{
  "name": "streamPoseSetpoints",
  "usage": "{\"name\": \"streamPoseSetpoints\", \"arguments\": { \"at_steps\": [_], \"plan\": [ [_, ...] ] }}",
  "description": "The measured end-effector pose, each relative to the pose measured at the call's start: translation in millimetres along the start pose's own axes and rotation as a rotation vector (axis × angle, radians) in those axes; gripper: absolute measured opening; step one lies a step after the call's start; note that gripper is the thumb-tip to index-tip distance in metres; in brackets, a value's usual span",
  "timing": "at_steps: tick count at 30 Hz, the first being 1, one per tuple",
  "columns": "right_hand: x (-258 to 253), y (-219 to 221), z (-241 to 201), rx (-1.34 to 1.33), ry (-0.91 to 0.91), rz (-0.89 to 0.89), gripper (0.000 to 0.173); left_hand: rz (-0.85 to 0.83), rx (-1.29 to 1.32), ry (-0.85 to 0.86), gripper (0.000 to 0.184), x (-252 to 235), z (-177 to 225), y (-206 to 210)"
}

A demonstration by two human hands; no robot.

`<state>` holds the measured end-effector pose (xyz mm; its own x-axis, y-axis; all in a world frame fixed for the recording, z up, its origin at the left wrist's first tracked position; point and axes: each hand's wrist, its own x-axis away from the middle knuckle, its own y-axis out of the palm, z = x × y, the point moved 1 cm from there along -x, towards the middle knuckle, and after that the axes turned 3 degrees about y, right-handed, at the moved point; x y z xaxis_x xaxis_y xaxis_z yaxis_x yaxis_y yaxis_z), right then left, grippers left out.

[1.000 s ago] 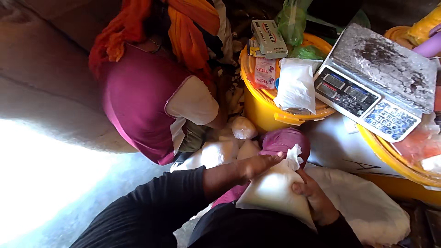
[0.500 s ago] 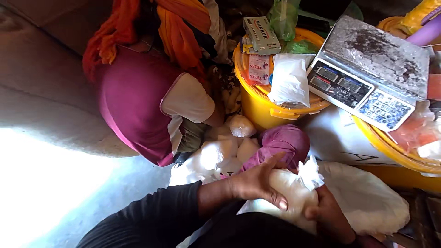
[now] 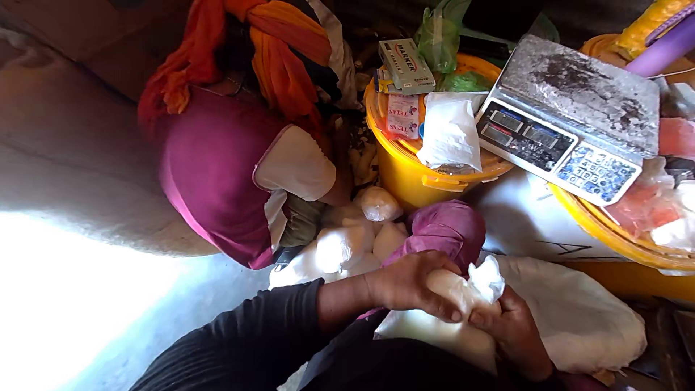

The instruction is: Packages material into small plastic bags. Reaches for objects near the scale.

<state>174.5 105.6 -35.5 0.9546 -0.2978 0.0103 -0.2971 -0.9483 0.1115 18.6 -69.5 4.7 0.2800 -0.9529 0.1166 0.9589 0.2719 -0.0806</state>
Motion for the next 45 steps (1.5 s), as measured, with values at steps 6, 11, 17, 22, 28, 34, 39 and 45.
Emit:
{"name": "streamPoseSetpoints", "arguments": {
  "at_steps": [6,11,17,22,28,34,39,45],
  "plan": [
    [-18.2,-3.3,-8.6,0.032,0.389,-0.149,0.103,0.021,0.223,-0.209,0.057,-10.3,-21.3,3.2],
    [-35.3,-7.9,-5.6,0.211,0.555,-0.203,0.098,-0.008,0.148,-0.390,0.071,-18.3,-18.3,-1.1],
    [-29.0,2.4,-3.6,0.259,0.113,-0.164,0.069,-0.096,-0.172,-0.249,0.069,-27.8,-0.5,-8.4],
    [-30.7,6.4,8.1,0.290,0.139,-0.051,0.093,-0.014,-0.263,-0.189,0.041,-33.0,-9.0,-12.2],
    [-41.9,4.8,-8.8,0.613,0.405,-0.099,0.088,-0.005,-0.325,-0.217,0.037,-43.4,-14.1,-12.5],
    [-49.1,6.1,7.0,0.334,0.437,0.044,0.045,0.164,-0.108,-0.165,0.030,-42.6,-36.2,-8.4],
    [-45.3,3.6,15.2,0.098,0.442,0.142,0.035,0.201,0.192,-0.188,0.090,-22.4,-49.6,1.8],
    [-29.8,-0.9,26.3,0.038,0.419,0.085,0.107,0.347,0.110,-0.357,0.111,-0.3,-59.7,13.1]
  ]
}}
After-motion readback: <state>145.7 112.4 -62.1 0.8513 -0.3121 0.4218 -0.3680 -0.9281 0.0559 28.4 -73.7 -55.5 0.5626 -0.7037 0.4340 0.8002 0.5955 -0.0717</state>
